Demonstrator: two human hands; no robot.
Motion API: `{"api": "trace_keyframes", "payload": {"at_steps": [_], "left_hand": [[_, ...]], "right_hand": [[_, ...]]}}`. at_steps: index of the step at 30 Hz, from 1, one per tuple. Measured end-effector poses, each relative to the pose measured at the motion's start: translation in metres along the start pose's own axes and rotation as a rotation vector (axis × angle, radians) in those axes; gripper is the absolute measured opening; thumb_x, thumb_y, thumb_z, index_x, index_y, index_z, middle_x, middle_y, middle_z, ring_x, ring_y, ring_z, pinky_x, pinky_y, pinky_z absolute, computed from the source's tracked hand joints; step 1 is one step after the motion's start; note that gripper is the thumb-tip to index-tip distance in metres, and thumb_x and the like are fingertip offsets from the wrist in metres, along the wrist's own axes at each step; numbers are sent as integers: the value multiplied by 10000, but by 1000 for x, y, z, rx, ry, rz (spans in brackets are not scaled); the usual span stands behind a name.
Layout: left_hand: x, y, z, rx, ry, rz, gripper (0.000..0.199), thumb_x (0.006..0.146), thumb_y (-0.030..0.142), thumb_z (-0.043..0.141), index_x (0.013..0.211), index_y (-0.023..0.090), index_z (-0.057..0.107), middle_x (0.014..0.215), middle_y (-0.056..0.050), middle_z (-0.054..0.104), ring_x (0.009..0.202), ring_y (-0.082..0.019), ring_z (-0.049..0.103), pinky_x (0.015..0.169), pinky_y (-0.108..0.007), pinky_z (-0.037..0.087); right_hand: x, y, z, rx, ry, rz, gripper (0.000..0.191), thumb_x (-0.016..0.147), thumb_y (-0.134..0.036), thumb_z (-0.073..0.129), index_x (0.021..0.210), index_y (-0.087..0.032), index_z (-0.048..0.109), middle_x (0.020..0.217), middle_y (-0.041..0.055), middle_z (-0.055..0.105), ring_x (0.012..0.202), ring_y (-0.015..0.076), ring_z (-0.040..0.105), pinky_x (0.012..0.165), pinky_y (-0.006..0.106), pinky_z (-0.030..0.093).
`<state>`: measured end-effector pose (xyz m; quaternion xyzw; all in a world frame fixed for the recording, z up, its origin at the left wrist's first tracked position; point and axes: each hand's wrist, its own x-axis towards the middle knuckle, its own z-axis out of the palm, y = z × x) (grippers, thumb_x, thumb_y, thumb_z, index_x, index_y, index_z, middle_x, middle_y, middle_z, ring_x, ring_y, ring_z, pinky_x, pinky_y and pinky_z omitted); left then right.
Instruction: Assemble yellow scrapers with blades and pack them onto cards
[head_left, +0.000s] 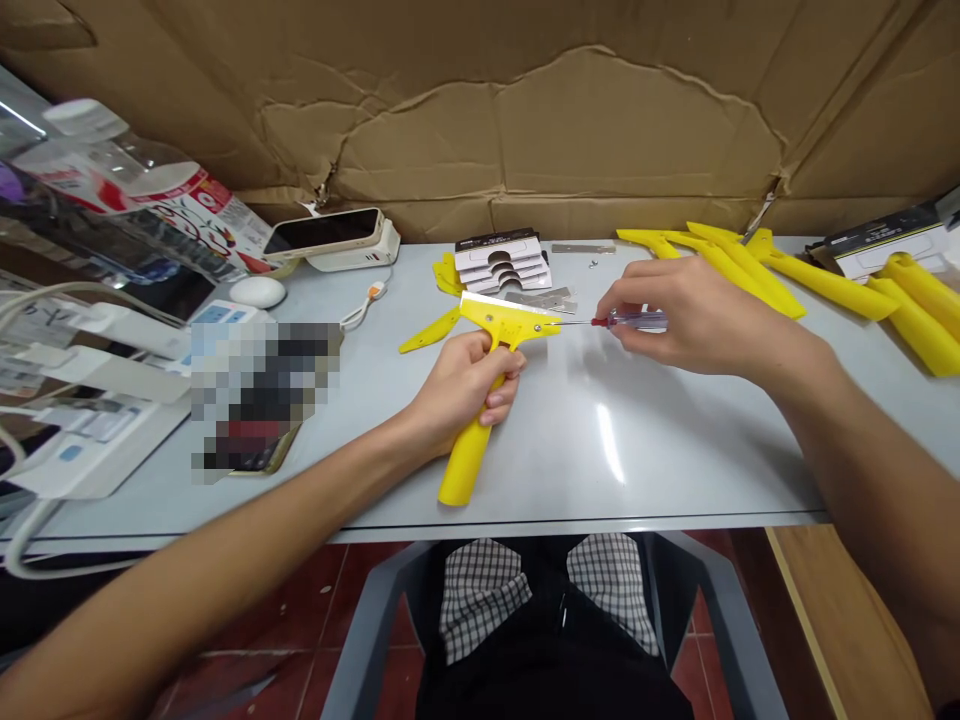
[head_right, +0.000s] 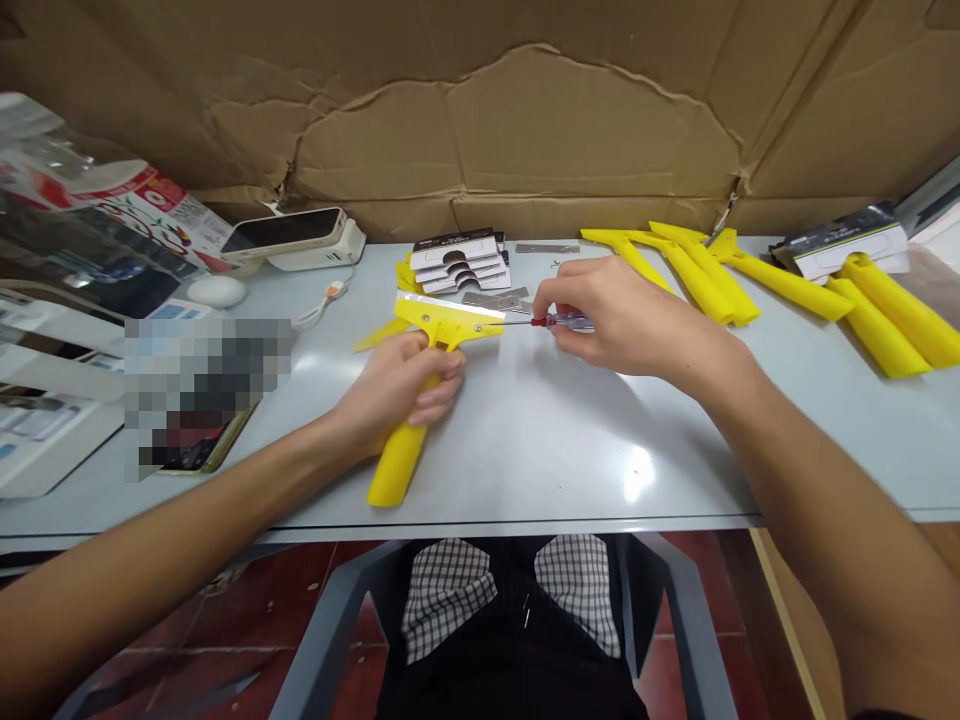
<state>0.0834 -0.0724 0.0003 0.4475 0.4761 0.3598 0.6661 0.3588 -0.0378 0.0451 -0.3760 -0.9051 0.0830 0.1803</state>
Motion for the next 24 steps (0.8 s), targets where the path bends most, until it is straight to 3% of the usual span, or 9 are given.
{"api": "trace_keyframes", "payload": {"at_steps": [15, 24], "left_hand": [[-1, 0, 2, 30, 6, -4, 304, 910, 130, 643, 694, 229, 453, 487, 75, 418, 352, -35, 320, 342, -166, 253], [-2, -1, 2, 80, -3, -23, 330, 897, 165, 686, 695, 237, 435, 484, 65, 431, 357, -38, 336, 351, -177, 256]], "right_hand": [[-1, 0, 8, 8, 9, 4, 198, 990, -258, 649, 1094, -258, 817, 1015, 60, 740, 848, 214, 662, 783, 361, 451], [-8, -22, 3, -167, 97, -15, 302, 1051, -302, 577, 1064, -232, 870, 1132, 127, 692, 809, 231, 610, 717, 401, 427]]}}
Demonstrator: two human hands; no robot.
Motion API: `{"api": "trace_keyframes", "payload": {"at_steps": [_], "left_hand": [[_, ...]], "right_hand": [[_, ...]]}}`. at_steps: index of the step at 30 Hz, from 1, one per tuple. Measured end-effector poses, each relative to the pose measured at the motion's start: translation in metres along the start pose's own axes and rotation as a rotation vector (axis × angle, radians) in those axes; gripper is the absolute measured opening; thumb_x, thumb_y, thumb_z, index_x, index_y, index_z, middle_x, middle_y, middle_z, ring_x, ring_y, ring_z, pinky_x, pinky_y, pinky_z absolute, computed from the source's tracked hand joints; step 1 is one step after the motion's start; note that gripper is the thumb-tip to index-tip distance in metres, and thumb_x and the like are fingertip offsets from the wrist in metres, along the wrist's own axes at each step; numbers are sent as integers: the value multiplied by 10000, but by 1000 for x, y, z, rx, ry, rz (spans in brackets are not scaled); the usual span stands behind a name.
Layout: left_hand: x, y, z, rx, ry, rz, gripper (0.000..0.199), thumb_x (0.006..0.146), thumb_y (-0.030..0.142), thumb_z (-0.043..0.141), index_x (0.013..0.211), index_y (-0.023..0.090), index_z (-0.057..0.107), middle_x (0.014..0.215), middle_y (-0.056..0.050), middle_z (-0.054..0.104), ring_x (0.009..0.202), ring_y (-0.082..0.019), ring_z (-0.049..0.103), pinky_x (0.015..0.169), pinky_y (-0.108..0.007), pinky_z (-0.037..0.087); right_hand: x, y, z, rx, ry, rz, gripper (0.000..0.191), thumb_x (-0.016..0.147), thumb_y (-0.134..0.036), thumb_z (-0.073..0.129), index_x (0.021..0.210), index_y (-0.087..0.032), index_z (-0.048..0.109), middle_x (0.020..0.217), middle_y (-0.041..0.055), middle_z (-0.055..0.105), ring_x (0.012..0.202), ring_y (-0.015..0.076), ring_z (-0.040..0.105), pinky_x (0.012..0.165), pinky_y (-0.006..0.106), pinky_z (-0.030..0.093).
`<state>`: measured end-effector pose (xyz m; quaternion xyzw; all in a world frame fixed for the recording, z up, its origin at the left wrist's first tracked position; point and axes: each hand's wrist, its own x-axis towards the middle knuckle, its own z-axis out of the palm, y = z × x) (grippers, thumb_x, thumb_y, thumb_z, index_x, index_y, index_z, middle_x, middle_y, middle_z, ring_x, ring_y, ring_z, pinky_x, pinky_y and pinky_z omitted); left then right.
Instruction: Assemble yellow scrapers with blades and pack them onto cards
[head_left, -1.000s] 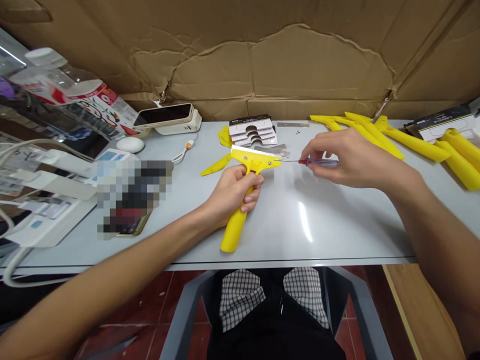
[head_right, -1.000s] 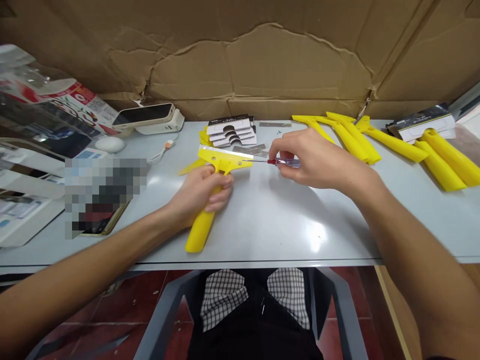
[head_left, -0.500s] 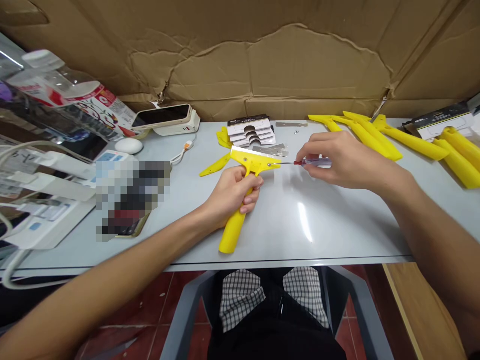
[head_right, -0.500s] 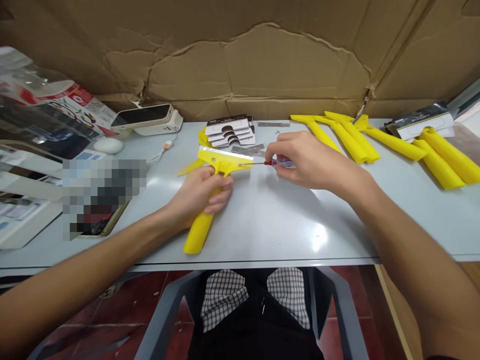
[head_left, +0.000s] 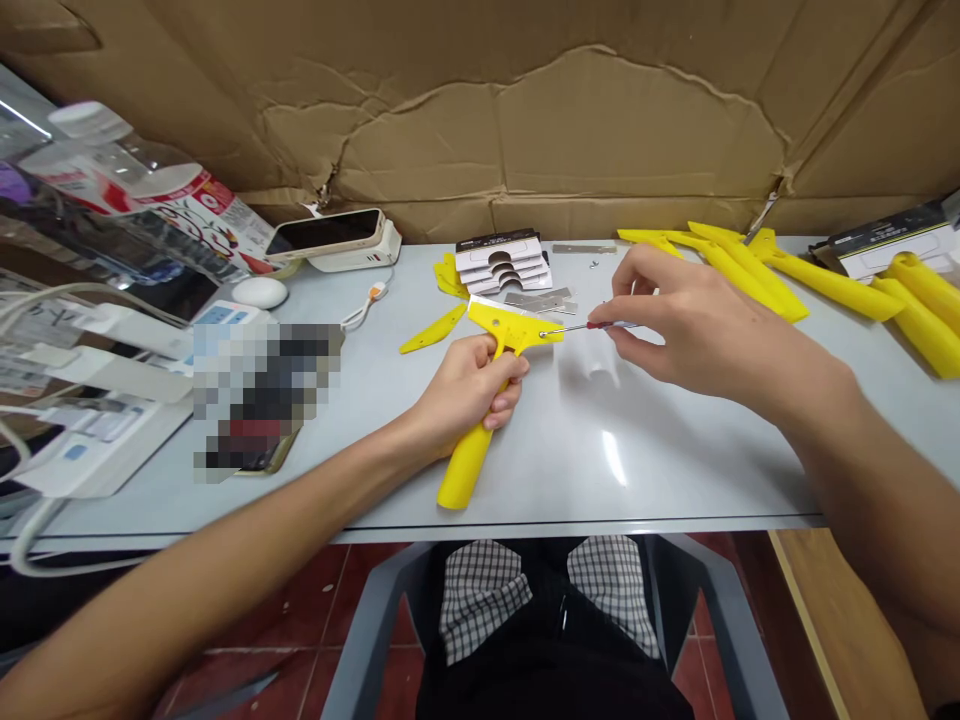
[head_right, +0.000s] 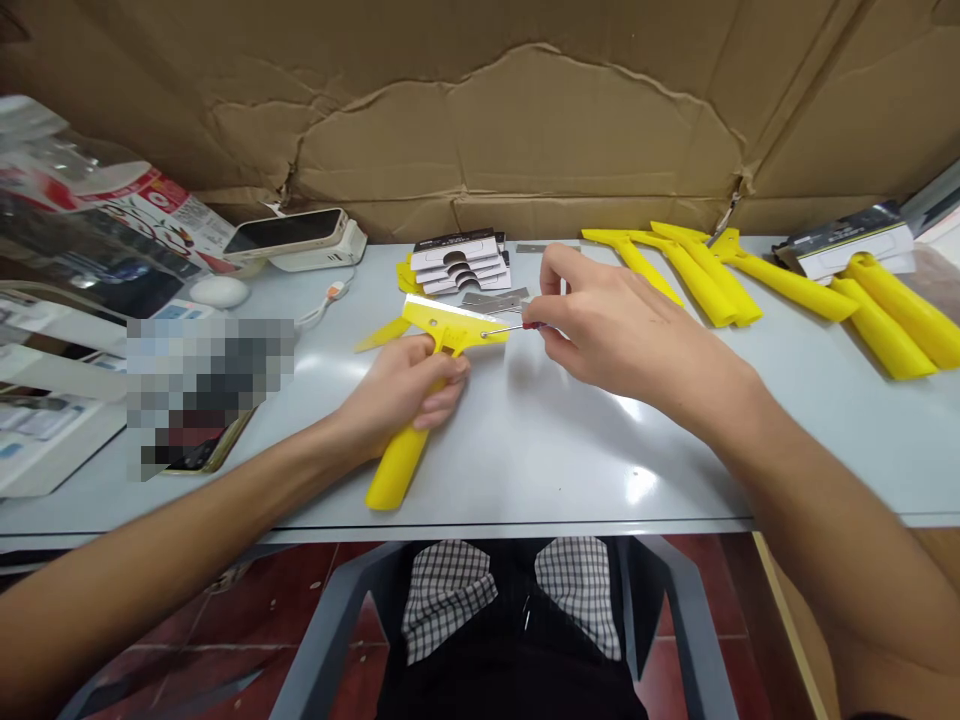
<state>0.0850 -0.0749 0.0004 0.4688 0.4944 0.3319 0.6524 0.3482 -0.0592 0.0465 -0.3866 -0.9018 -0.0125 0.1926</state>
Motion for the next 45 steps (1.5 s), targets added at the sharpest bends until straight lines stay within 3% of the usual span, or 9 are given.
{"api": "trace_keyframes", "payload": {"at_steps": [7, 11, 16, 21, 24, 28, 32, 36, 45], "left_hand": [[0, 0, 1, 5, 14, 14, 326, 878, 167, 701, 712, 242, 431, 479, 71, 425, 361, -38, 322, 355, -182, 244], [-1, 1, 2, 28, 11, 2, 313, 884, 167, 690, 709, 241, 441, 466, 73, 425, 352, -44, 330, 353, -184, 255], [-1, 1, 2, 51, -6, 14, 320, 901, 159, 666, 684, 236, 444, 466, 67, 439, 344, -43, 346, 352, -183, 259], [-1, 0, 2, 49, -7, 12, 319, 902, 158, 670, 684, 237, 451, 463, 69, 436, 346, -47, 346, 349, -185, 267], [-1, 0, 2, 52, -23, 12, 319, 911, 167, 669, 683, 236, 457, 466, 67, 440, 345, -47, 347, 349, -185, 265], [-1, -1, 3, 54, -13, 15, 302, 903, 163, 675, 689, 232, 474, 460, 68, 441, 342, -47, 344, 345, -181, 263], [-1, -2, 3, 53, -13, 18, 304, 895, 166, 690, 694, 234, 473, 456, 70, 440, 344, -48, 337, 344, -180, 266], [-1, -2, 2, 59, -27, 19, 327, 894, 169, 686, 676, 238, 451, 462, 70, 440, 344, -47, 351, 348, -182, 270], [-1, -2, 1, 57, -25, 16, 336, 884, 181, 706, 673, 235, 451, 467, 68, 443, 349, -42, 348, 353, -178, 275]], "right_hand": [[3, 2, -5, 150, 48, 23, 223, 1011, -285, 666, 1171, -297, 821, 1031, 58, 782, 899, 246, 722, 811, 394, 535], [3, -5, -13, 226, 106, 85, 135, 979, -358, 763, 1088, -293, 809, 1000, 51, 815, 891, 268, 754, 852, 431, 581], [6, -13, -8, 256, 143, 64, 74, 1012, -339, 714, 1000, -289, 767, 1002, 45, 790, 921, 257, 746, 847, 416, 579], [5, -17, -4, 259, 181, -29, 143, 959, -202, 625, 1066, -280, 681, 1209, 115, 691, 982, 269, 688, 782, 429, 583], [5, -17, -6, 268, 225, -37, 168, 947, -156, 605, 1054, -285, 606, 1159, 100, 685, 944, 263, 683, 764, 434, 583], [5, -15, -7, 286, 280, 35, 87, 1002, -280, 660, 1080, -306, 629, 1084, 56, 737, 882, 245, 712, 747, 417, 591], [6, -13, -5, 202, 180, 100, 133, 1041, -401, 636, 1031, -303, 725, 1033, 82, 748, 934, 289, 712, 842, 468, 584], [6, -12, -3, 184, 132, 41, 228, 1065, -394, 575, 1010, -281, 765, 1030, 81, 753, 931, 277, 723, 861, 447, 566], [5, -11, 1, 295, 62, 25, 171, 1010, -336, 657, 985, -363, 824, 1020, 1, 838, 975, 260, 789, 904, 441, 597]]}}
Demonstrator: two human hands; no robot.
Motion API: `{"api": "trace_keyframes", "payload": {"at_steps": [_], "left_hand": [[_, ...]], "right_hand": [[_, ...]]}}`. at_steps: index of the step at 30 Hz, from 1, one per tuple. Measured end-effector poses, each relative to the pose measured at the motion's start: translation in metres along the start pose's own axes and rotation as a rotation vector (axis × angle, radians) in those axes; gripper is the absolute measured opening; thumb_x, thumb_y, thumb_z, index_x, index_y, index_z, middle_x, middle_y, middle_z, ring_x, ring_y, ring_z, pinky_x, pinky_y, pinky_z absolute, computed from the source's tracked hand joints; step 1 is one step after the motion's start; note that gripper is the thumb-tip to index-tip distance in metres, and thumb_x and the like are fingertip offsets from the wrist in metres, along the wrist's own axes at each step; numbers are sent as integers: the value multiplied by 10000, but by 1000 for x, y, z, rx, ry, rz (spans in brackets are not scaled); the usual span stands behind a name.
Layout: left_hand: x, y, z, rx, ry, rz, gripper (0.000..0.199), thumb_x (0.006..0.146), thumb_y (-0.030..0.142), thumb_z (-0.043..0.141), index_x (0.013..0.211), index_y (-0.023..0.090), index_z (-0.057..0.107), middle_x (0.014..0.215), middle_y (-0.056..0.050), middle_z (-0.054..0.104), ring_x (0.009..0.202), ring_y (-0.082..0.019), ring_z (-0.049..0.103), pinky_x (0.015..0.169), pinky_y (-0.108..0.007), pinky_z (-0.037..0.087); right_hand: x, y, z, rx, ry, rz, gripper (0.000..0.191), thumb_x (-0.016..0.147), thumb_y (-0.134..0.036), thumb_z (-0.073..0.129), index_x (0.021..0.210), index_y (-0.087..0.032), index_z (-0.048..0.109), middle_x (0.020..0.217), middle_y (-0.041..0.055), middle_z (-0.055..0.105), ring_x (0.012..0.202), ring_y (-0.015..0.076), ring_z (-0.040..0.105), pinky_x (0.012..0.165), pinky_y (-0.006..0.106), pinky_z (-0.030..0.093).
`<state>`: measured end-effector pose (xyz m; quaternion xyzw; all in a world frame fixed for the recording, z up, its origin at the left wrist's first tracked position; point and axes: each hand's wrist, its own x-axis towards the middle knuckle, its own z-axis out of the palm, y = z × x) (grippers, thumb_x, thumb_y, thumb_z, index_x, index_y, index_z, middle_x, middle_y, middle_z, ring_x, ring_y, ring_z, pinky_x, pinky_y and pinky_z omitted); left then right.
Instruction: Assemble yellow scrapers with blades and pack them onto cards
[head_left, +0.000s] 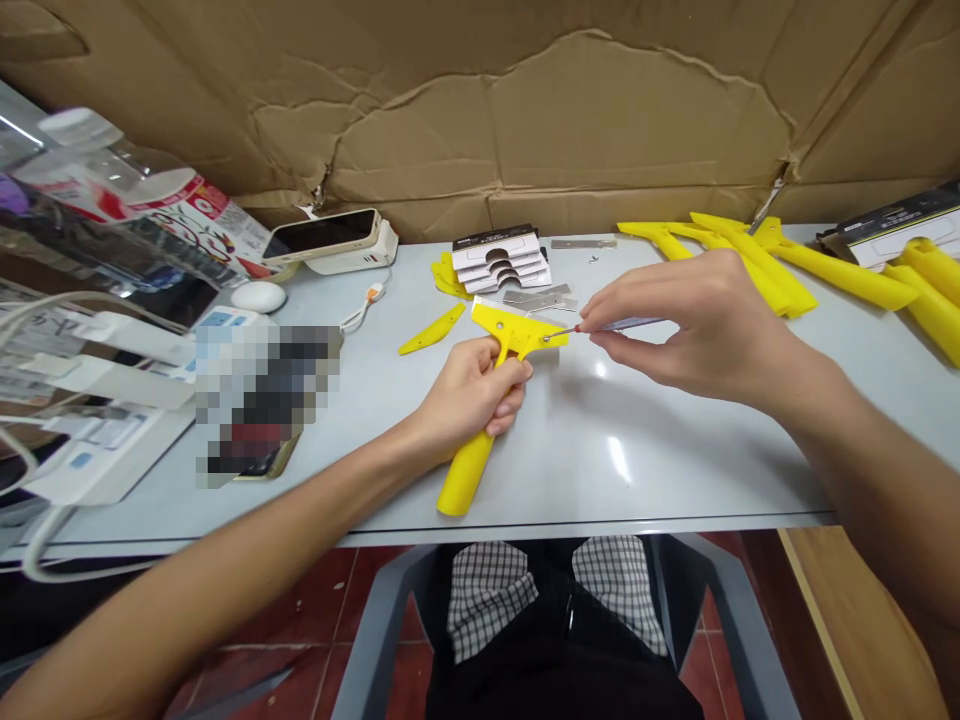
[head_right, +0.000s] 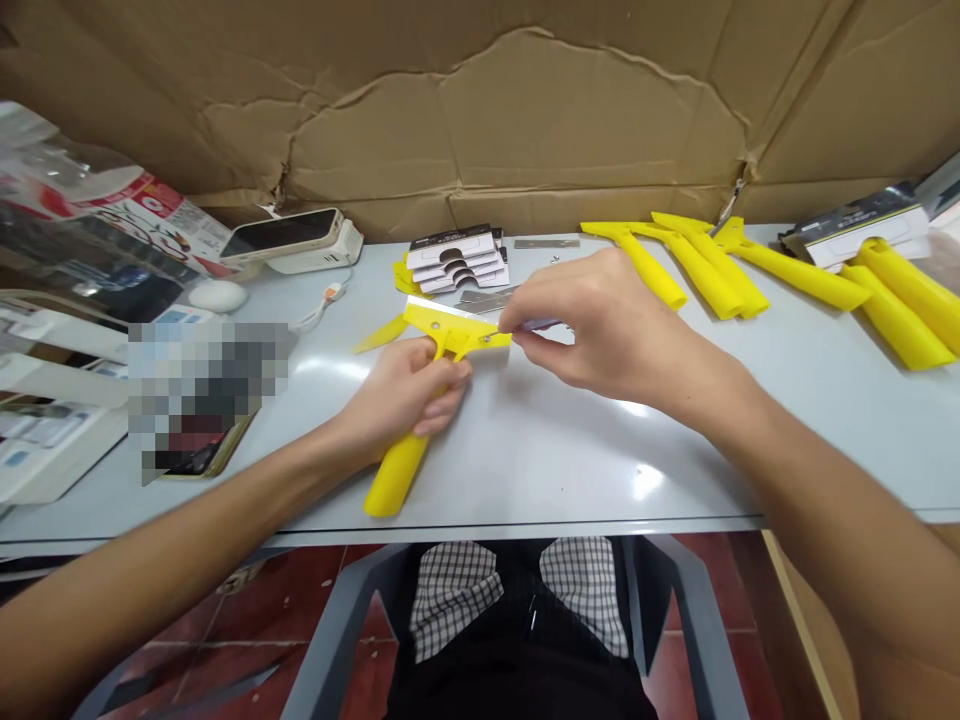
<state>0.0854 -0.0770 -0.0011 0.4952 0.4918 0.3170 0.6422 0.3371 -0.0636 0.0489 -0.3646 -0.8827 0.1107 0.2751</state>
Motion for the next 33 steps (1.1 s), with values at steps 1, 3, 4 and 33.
{"api": "trace_keyframes", "payload": {"at_steps": [1, 3, 4, 33], "left_hand": [[0, 0, 0, -1, -3, -1, 331, 884, 181, 704, 674, 235, 453, 465, 68, 442, 348, -42, 346, 352, -178, 274], [0, 1, 0, -2, -8, -4, 316, 886, 184, 696, 681, 235, 461, 461, 69, 438, 345, -44, 338, 348, -180, 266], [0, 1, 0, -4, -9, -6, 309, 887, 186, 693, 686, 235, 464, 460, 71, 434, 344, -45, 335, 347, -182, 261], [1, 0, 0, 10, 13, -4, 288, 903, 169, 662, 708, 234, 461, 469, 79, 442, 347, -40, 340, 344, -170, 279]], "right_hand": [[0, 0, 1, 9, 14, -8, 167, 1004, -327, 663, 973, -357, 825, 1016, 3, 842, 961, 258, 793, 896, 439, 602], [0, 1, 2, 24, 43, -19, 155, 992, -307, 676, 961, -336, 825, 1006, 8, 847, 925, 252, 797, 875, 428, 616], [0, 1, 2, 28, 52, -10, 151, 988, -298, 680, 961, -329, 825, 1000, 6, 850, 907, 247, 798, 867, 422, 624], [1, 9, 3, 82, 120, -60, 38, 936, -238, 714, 943, -275, 710, 865, -17, 804, 770, 206, 779, 775, 376, 636]]}}
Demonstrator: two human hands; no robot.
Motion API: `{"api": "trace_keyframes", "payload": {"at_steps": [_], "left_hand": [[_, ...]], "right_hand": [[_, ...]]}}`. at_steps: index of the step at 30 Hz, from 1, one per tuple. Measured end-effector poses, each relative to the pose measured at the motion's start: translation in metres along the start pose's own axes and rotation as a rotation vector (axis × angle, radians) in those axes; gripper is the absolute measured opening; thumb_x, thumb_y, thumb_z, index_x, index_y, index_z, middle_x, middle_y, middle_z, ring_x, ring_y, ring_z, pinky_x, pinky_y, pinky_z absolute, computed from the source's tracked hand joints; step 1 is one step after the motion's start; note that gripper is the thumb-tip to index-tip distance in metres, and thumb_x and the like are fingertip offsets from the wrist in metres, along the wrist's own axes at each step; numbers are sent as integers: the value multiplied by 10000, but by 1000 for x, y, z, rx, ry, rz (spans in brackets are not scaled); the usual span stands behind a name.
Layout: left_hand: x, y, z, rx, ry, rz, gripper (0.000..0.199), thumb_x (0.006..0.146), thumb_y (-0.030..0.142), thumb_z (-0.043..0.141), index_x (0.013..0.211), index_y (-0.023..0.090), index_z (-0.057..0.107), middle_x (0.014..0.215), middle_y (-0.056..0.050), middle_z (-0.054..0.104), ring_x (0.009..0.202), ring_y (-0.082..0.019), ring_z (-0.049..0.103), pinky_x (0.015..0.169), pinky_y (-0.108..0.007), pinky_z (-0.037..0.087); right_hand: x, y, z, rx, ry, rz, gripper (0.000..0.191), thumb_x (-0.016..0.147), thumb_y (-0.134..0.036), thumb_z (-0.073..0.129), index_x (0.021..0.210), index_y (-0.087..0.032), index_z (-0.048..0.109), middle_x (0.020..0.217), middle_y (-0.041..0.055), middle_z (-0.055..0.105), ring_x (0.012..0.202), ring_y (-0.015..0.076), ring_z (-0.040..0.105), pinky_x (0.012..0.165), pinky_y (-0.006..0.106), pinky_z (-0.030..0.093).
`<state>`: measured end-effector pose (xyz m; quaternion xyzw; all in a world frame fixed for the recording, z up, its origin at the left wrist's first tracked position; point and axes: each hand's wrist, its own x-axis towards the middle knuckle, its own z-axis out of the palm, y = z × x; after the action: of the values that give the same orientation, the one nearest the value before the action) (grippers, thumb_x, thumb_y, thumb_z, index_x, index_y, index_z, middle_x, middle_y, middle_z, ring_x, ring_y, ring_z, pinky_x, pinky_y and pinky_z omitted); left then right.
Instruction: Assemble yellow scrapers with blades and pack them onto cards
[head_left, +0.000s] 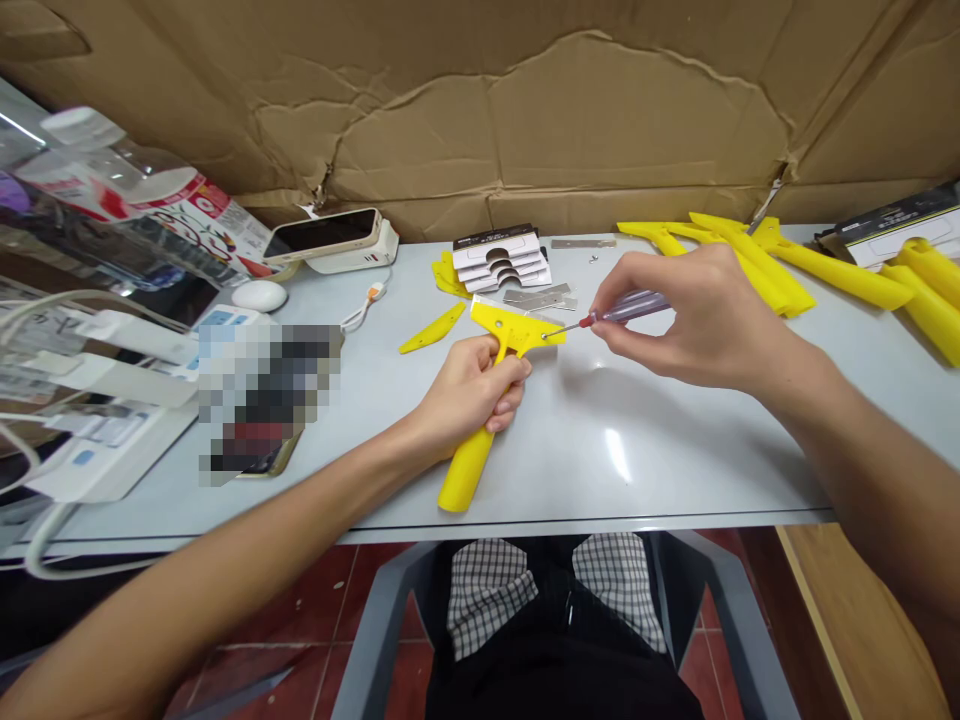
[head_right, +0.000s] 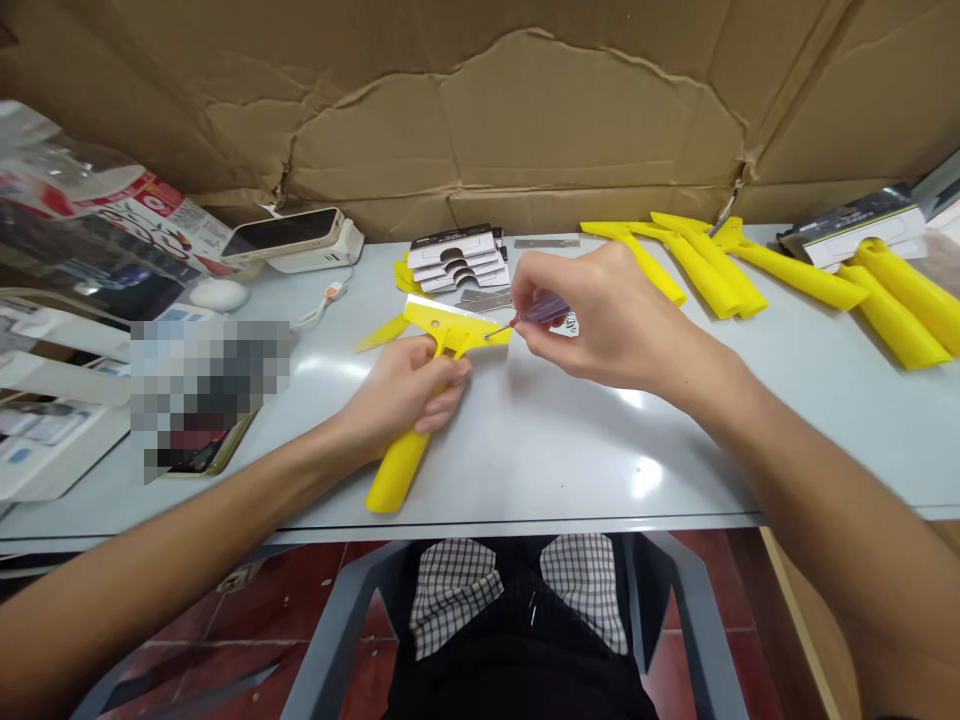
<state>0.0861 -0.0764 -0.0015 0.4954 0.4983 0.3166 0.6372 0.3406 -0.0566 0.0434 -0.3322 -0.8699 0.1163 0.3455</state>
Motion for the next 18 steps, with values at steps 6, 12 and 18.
{"api": "trace_keyframes", "payload": {"at_steps": [6, 12, 18], "left_hand": [[1, 0, 0, -4, 16, -4, 271, 898, 157, 653, 716, 232, 465, 466, 86, 431, 347, -39, 327, 343, -170, 271], [-1, 2, 1, -3, 5, 0, 310, 901, 162, 658, 685, 235, 447, 464, 78, 423, 345, -36, 335, 344, -170, 266], [-1, 2, 2, 1, 7, 9, 314, 902, 153, 654, 677, 232, 450, 472, 76, 429, 352, -39, 344, 350, -175, 273]], "right_hand": [[-2, -8, -7, -109, -41, 27, 224, 906, -185, 699, 1087, -288, 614, 1117, 82, 771, 869, 257, 726, 768, 434, 604], [2, -9, -13, -141, -3, -101, 150, 953, -146, 612, 1024, -271, 572, 1070, 59, 717, 818, 205, 687, 727, 389, 568], [3, -7, -15, -235, 2, -43, 73, 1019, -277, 658, 946, -270, 656, 896, 33, 755, 786, 226, 698, 735, 388, 505]]}}
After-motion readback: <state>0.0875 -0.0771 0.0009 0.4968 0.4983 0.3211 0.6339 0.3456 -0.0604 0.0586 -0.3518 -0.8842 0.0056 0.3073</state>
